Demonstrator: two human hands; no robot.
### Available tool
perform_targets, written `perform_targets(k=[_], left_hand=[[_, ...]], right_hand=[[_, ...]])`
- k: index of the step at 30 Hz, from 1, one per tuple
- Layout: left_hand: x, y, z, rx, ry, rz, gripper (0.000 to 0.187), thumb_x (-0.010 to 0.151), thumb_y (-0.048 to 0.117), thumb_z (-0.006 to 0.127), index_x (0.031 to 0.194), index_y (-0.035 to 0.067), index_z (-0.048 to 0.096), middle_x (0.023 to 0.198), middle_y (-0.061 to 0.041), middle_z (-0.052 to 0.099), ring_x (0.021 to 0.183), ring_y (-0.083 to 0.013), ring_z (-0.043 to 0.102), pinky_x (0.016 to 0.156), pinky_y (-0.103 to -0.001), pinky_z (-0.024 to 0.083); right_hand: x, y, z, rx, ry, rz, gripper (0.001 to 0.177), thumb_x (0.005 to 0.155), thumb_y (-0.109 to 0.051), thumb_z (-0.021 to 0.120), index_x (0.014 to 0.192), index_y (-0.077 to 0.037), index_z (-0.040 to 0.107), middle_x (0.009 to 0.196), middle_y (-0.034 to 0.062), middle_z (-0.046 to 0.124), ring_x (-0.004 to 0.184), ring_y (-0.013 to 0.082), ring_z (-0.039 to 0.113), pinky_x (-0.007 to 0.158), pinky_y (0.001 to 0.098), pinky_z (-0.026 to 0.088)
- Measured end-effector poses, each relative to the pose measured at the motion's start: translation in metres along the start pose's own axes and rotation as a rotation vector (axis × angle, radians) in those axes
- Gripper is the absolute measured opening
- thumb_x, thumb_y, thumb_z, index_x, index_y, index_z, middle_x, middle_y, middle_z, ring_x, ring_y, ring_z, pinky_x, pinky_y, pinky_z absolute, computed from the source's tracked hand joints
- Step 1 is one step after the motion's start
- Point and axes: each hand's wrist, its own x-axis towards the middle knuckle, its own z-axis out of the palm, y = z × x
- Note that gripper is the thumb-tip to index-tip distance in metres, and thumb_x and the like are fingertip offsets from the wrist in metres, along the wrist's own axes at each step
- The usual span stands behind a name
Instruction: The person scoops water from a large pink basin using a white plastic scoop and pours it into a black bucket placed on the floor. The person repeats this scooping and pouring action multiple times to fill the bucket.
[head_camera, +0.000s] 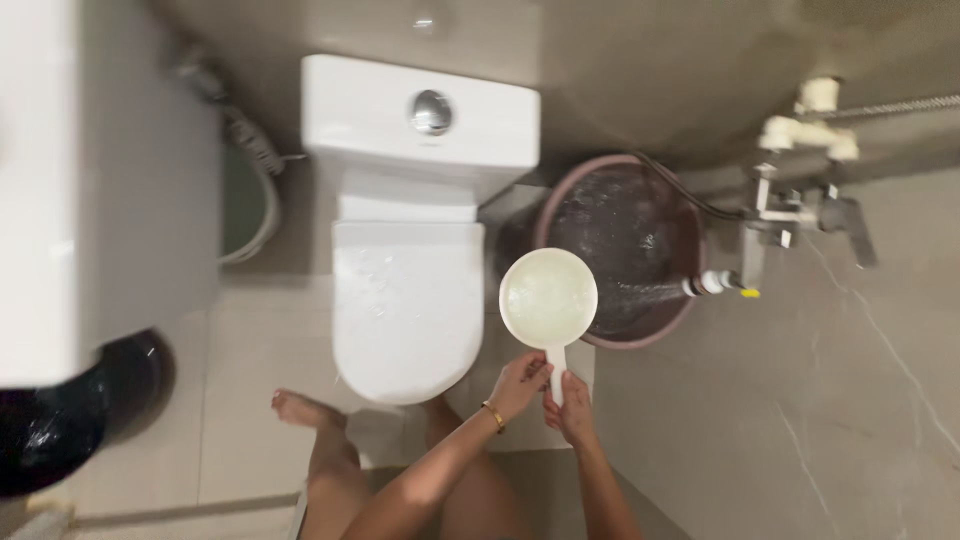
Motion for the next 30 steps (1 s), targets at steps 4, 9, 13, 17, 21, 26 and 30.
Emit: perform_targets(k=[4, 9, 13, 17, 21, 26, 30], left_hand=[[-0.073, 0.016, -0.062, -0.118, 0.036, 0.035, 0.027, 0.099, 0.020, 0.066, 0.113, -0.003, 0.066, 0.098, -0.006, 0.073, 0.088, -0.0103, 0.072, 0.078, -0.027, 0.062], [-0.153, 0.008, -0.150, -0.086, 0.267, 0.129, 0.025, 0.100, 0.022, 0.067, 0.103, -0.003, 0.067, 0.087, -0.006, 0.073, 0.078, -0.0108, 0.070, 0.070, -0.027, 0.058], [-0.216, 0.001, -0.224, -0.071, 0.503, 0.176, 0.028, 0.100, 0.027, 0.067, 0.100, -0.002, 0.068, 0.083, -0.007, 0.072, 0.073, -0.0122, 0.069, 0.067, -0.028, 0.055], [-0.264, -0.004, -0.296, -0.073, 0.782, 0.198, 0.030, 0.101, 0.028, 0.063, 0.099, -0.001, 0.066, 0.078, -0.010, 0.069, 0.070, -0.0162, 0.066, 0.065, -0.030, 0.053], [-0.287, -0.019, -0.372, -0.199, 1.007, 0.230, 0.029, 0.101, 0.028, 0.058, 0.105, 0.001, 0.067, 0.079, -0.009, 0.070, 0.069, -0.0175, 0.068, 0.063, -0.032, 0.054], [-0.290, -0.034, -0.461, -0.524, 1.137, 0.382, 0.033, 0.104, 0.028, 0.056, 0.106, -0.002, 0.069, 0.086, -0.008, 0.072, 0.074, -0.0156, 0.065, 0.065, -0.031, 0.055], [-0.290, -0.034, -0.519, -0.857, 1.089, 0.283, 0.031, 0.104, 0.027, 0.057, 0.101, -0.001, 0.070, 0.084, -0.005, 0.066, 0.072, -0.0137, 0.061, 0.059, -0.031, 0.051]], right_hand=[[-0.040, 0.005, 0.072, -0.134, -0.191, 0.015, 0.062, 0.103, -0.054, 0.039, 0.098, 0.004, 0.062, 0.050, 0.0030, 0.042, 0.034, 0.0101, 0.034, 0.030, 0.0261, 0.027], [-0.054, 0.041, 0.164, -0.232, -0.438, 0.106, 0.057, 0.103, -0.053, 0.041, 0.100, 0.002, 0.059, 0.051, 0.0037, 0.043, 0.034, 0.0106, 0.034, 0.031, 0.0267, 0.028], [-0.058, 0.072, 0.256, -0.347, -0.551, 0.233, 0.052, 0.102, -0.051, 0.043, 0.100, 0.000, 0.058, 0.051, 0.0050, 0.044, 0.034, 0.0108, 0.034, 0.031, 0.0268, 0.027], [-0.068, 0.098, 0.362, -0.417, -0.703, 0.320, 0.033, 0.104, -0.037, 0.050, 0.100, -0.004, 0.054, 0.053, 0.0047, 0.044, 0.034, 0.0117, 0.032, 0.030, 0.0276, 0.024], [-0.076, 0.127, 0.470, -0.592, -0.759, 0.262, 0.022, 0.098, -0.020, 0.048, 0.102, -0.001, 0.059, 0.056, 0.0038, 0.050, 0.034, 0.0121, 0.037, 0.030, 0.0276, 0.028], [-0.077, 0.160, 0.590, -1.078, -0.802, -0.141, 0.021, 0.098, -0.017, 0.055, 0.103, -0.001, 0.068, 0.062, 0.0077, 0.064, 0.044, 0.0118, 0.055, 0.040, 0.0295, 0.043], [-0.073, 0.176, 0.646, -1.405, -0.829, -0.509, 0.023, 0.094, -0.020, 0.060, 0.100, 0.000, 0.067, 0.071, 0.0197, 0.073, 0.057, 0.0302, 0.067, 0.056, 0.0436, 0.054]])
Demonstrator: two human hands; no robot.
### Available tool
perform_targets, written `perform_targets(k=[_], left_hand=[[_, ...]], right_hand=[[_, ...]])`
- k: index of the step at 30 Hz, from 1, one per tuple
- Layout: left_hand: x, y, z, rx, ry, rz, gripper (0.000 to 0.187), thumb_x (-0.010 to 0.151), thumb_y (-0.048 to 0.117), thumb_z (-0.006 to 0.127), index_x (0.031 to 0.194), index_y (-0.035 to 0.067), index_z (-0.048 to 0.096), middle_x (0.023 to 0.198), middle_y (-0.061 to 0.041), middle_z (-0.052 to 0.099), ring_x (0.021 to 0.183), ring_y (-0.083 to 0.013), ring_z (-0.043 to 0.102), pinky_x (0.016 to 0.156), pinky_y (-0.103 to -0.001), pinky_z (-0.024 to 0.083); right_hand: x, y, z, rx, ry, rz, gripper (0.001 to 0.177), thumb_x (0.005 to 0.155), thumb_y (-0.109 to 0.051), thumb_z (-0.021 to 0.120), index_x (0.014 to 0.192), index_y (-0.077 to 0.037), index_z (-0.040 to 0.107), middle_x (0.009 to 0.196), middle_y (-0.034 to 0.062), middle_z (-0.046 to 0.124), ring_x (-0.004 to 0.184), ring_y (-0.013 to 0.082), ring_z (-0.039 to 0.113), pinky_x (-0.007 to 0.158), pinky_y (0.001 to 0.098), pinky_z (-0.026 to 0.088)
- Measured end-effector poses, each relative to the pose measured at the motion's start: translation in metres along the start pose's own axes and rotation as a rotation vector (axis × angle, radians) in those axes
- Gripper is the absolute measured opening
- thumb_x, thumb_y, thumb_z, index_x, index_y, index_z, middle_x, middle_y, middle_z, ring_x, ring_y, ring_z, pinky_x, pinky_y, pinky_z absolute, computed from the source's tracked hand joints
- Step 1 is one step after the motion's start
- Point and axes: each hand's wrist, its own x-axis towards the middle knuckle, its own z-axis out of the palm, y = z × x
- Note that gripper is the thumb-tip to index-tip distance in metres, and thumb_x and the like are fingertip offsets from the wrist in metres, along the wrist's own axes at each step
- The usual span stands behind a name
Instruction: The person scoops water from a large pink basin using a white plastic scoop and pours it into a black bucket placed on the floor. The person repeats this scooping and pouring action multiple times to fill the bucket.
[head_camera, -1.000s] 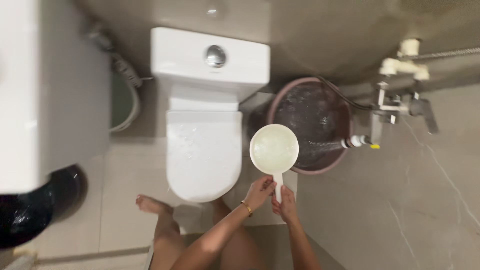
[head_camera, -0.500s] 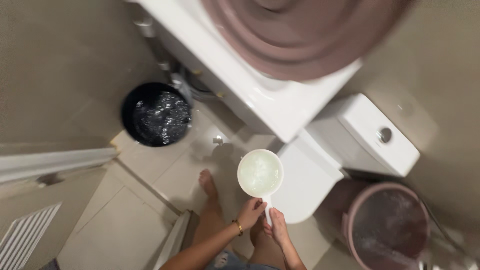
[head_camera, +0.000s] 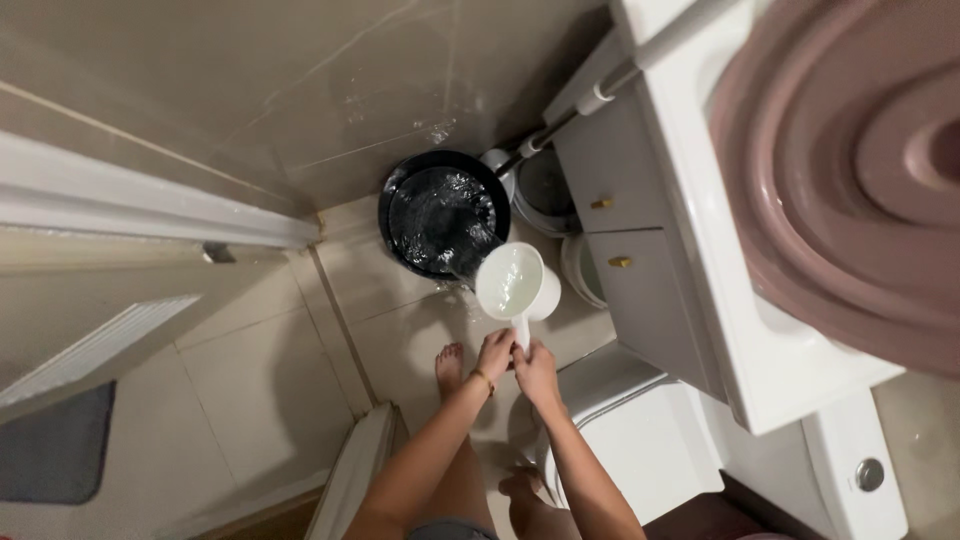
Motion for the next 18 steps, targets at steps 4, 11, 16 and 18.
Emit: perform_targets(k=[4, 11, 16, 18], left_hand=[[0.037, 0.013, 0.001, -0.282, -0.028, -0.019, 0.025, 0.102, 0.023, 0.060, 0.101, 0.001, 0.071, 0.086, -0.003, 0.067, 0.076, -0.0138, 0.061, 0.063, -0.030, 0.051], [0.065, 0.034, -0.003, -0.398, -0.115, -0.117, 0.029, 0.103, 0.025, 0.055, 0.119, 0.006, 0.071, 0.096, -0.001, 0.068, 0.080, -0.0132, 0.059, 0.066, -0.029, 0.047], [0.052, 0.065, 0.004, -0.459, -0.195, -0.125, 0.035, 0.100, 0.019, 0.052, 0.128, 0.007, 0.069, 0.106, 0.002, 0.070, 0.088, -0.0102, 0.063, 0.079, -0.026, 0.053], [0.042, 0.067, 0.008, -0.436, -0.196, -0.103, 0.035, 0.100, 0.018, 0.052, 0.129, 0.007, 0.069, 0.112, 0.002, 0.070, 0.091, -0.0093, 0.064, 0.082, -0.025, 0.054]], right_hand=[[0.036, -0.011, 0.013, -0.346, 0.083, -0.191, 0.025, 0.094, -0.023, 0.064, 0.097, 0.002, 0.065, 0.078, 0.0280, 0.070, 0.075, 0.0465, 0.068, 0.069, 0.0548, 0.054], [0.060, -0.050, 0.019, -0.573, 0.117, -0.218, 0.038, 0.094, -0.015, 0.059, 0.128, 0.000, 0.052, 0.078, 0.0268, 0.071, 0.071, 0.0459, 0.068, 0.067, 0.0569, 0.054], [0.057, -0.059, 0.016, -0.640, 0.207, -0.282, 0.036, 0.086, -0.016, 0.065, 0.118, -0.006, 0.055, 0.100, 0.0212, 0.071, 0.071, 0.0426, 0.070, 0.062, 0.0528, 0.056], [0.049, -0.051, 0.012, -0.585, 0.214, -0.307, 0.038, 0.085, -0.014, 0.065, 0.122, -0.005, 0.056, 0.099, 0.0194, 0.070, 0.072, 0.0415, 0.070, 0.061, 0.0524, 0.055]])
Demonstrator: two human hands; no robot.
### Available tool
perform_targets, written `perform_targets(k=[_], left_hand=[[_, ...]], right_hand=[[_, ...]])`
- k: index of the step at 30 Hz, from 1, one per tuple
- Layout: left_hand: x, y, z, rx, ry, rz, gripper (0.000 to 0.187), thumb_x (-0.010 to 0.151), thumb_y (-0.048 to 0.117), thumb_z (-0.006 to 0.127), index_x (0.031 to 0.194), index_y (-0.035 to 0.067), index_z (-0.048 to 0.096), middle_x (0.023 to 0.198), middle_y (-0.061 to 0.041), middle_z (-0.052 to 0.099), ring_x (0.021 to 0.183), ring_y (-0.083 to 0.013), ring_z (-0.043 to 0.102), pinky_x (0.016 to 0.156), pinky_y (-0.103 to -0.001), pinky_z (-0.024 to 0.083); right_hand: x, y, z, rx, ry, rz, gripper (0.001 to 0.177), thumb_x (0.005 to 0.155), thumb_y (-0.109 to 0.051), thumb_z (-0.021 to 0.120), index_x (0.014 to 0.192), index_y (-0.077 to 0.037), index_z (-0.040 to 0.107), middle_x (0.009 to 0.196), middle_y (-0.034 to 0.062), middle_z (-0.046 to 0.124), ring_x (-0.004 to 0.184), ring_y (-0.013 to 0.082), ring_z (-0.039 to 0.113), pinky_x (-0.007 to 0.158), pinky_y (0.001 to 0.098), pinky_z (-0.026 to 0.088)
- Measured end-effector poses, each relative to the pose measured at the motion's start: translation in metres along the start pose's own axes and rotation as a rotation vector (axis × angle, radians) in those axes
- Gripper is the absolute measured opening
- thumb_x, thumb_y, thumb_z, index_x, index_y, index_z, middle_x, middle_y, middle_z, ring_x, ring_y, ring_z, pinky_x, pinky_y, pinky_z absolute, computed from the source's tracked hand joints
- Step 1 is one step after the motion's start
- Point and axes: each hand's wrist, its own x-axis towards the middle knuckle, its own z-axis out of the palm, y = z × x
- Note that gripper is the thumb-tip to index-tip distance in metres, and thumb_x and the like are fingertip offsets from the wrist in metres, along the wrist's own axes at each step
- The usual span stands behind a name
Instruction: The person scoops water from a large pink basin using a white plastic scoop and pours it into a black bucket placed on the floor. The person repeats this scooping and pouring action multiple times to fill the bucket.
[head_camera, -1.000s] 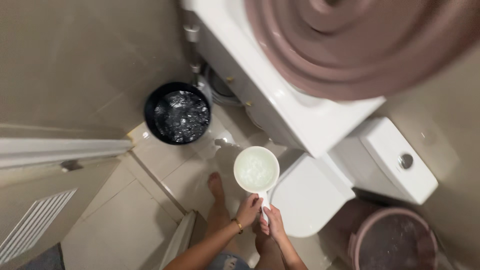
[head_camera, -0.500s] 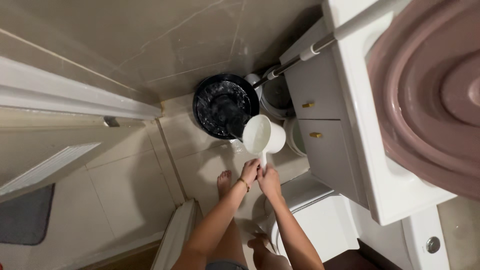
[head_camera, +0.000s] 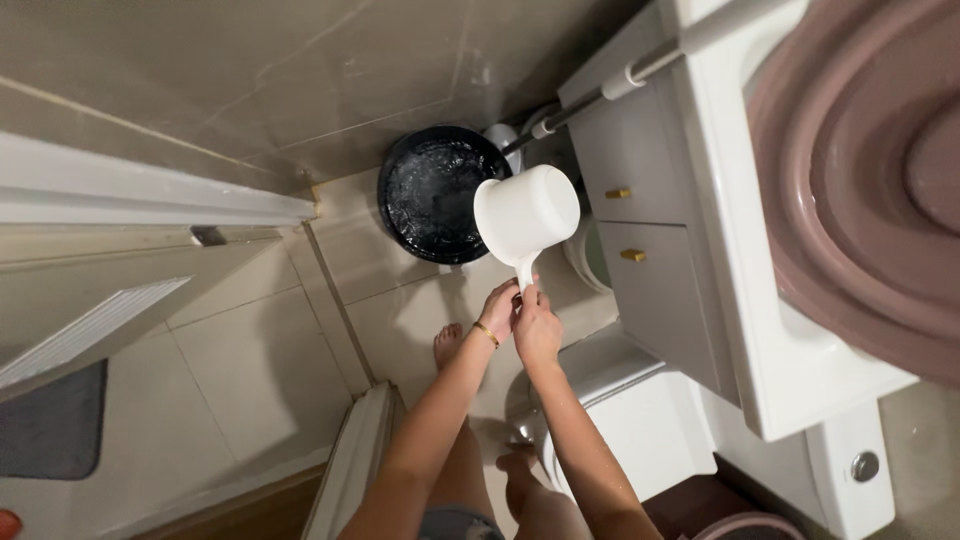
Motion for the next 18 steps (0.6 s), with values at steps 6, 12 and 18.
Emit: perform_targets(k=[6, 12, 18], left_hand=[[-0.027, -0.063, -0.003, 0.438, 0.061, -0.016, 0.034, 0.104, 0.026, 0.051, 0.128, 0.008, 0.066, 0.110, -0.004, 0.069, 0.093, -0.0142, 0.065, 0.072, -0.028, 0.054], [-0.089, -0.173, 0.013, 1.107, -0.273, 0.047, 0.034, 0.104, 0.028, 0.055, 0.116, 0.000, 0.071, 0.096, -0.017, 0.076, 0.080, -0.0188, 0.069, 0.071, -0.032, 0.055], [-0.147, -0.321, 0.067, 1.415, -0.526, -0.236, 0.037, 0.099, 0.030, 0.059, 0.121, 0.001, 0.067, 0.107, -0.012, 0.072, 0.086, -0.0235, 0.073, 0.076, -0.035, 0.059]], right_hand=[[-0.061, 0.059, -0.002, 0.995, -0.078, 0.269, 0.028, 0.105, -0.027, 0.053, 0.110, -0.002, 0.061, 0.076, 0.0116, 0.066, 0.056, 0.0198, 0.064, 0.052, 0.0377, 0.049], [-0.199, 0.147, -0.034, 1.519, -0.220, 0.810, 0.046, 0.108, -0.041, 0.032, 0.106, -0.002, 0.056, 0.061, 0.0138, 0.063, 0.035, 0.0169, 0.048, 0.036, 0.0286, 0.038], [-0.359, 0.235, -0.060, 1.776, 0.213, 1.055, 0.031, 0.109, -0.035, 0.038, 0.114, -0.008, 0.052, 0.078, 0.0064, 0.064, 0.054, 0.0141, 0.058, 0.049, 0.0285, 0.049]])
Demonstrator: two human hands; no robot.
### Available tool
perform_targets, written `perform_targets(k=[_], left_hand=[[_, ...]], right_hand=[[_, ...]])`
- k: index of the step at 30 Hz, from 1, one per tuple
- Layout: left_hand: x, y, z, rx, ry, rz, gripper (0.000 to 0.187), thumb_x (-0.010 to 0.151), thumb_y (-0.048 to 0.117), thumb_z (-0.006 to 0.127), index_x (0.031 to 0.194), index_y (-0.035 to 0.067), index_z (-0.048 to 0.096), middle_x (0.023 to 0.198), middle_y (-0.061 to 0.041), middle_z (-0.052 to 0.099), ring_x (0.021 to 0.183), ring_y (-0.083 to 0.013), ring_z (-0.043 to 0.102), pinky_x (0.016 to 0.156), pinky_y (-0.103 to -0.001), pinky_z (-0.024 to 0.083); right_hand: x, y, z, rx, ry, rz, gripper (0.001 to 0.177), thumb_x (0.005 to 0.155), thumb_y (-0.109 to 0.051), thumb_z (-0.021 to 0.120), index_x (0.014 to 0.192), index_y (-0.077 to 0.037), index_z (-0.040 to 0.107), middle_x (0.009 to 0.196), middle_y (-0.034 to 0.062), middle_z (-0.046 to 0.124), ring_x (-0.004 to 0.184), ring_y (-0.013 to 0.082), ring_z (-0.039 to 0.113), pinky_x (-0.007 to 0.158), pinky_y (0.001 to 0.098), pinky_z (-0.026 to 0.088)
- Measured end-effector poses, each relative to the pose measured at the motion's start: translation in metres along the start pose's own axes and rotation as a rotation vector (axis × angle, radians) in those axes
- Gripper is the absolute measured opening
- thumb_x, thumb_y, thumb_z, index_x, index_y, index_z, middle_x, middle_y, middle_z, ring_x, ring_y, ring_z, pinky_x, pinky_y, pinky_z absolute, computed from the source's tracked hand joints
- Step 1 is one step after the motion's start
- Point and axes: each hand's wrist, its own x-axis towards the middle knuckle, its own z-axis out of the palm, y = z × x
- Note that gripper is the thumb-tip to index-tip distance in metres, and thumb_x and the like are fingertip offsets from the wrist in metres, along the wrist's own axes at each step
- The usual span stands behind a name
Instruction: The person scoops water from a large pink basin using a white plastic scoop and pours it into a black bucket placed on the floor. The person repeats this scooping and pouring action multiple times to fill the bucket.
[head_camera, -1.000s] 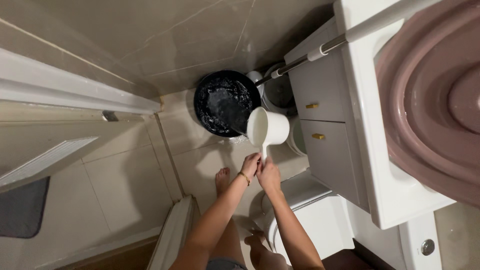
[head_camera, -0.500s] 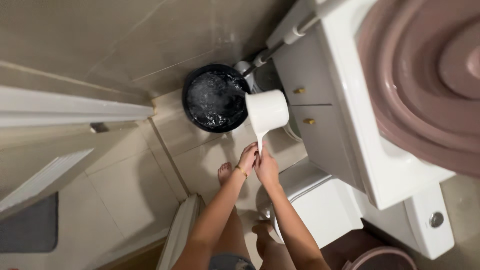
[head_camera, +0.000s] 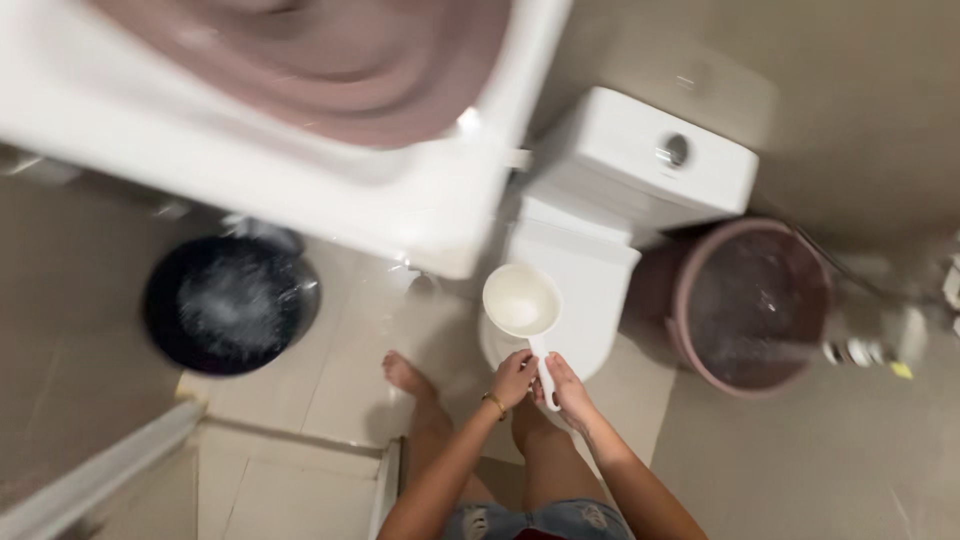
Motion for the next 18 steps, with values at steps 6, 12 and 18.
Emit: perform_targets(k=[6, 12, 18], left_hand=[[0.069, -0.006, 0.188, 0.143, -0.376, -0.036, 0.062, 0.096, 0.029, 0.067, 0.149, 0.009, 0.042, 0.114, -0.013, 0.072, 0.098, -0.0244, 0.072, 0.090, -0.037, 0.056], [0.113, -0.020, 0.365, 0.176, -0.498, 0.030, 0.055, 0.094, 0.021, 0.060, 0.146, 0.007, 0.049, 0.118, -0.017, 0.069, 0.101, -0.0297, 0.073, 0.089, -0.040, 0.058], [0.137, -0.051, 0.423, 0.660, -0.573, 0.048, 0.045, 0.098, 0.016, 0.060, 0.141, 0.008, 0.050, 0.137, -0.020, 0.058, 0.122, -0.0368, 0.060, 0.105, -0.045, 0.049]], right_hand=[[-0.016, -0.009, -0.199, -0.114, 0.424, -0.111, 0.025, 0.109, -0.032, 0.046, 0.112, -0.008, 0.048, 0.068, 0.0049, 0.054, 0.049, 0.0133, 0.050, 0.042, 0.0290, 0.041], [0.012, 0.001, -0.381, -0.759, 1.003, -0.091, 0.030, 0.104, -0.024, 0.056, 0.112, 0.004, 0.057, 0.085, 0.0228, 0.066, 0.077, 0.0366, 0.064, 0.065, 0.0446, 0.051], [0.082, 0.021, -0.473, -1.391, 0.684, -0.001, 0.031, 0.087, -0.023, 0.066, 0.104, 0.003, 0.067, 0.102, 0.0242, 0.071, 0.100, 0.0427, 0.068, 0.084, 0.0486, 0.055]])
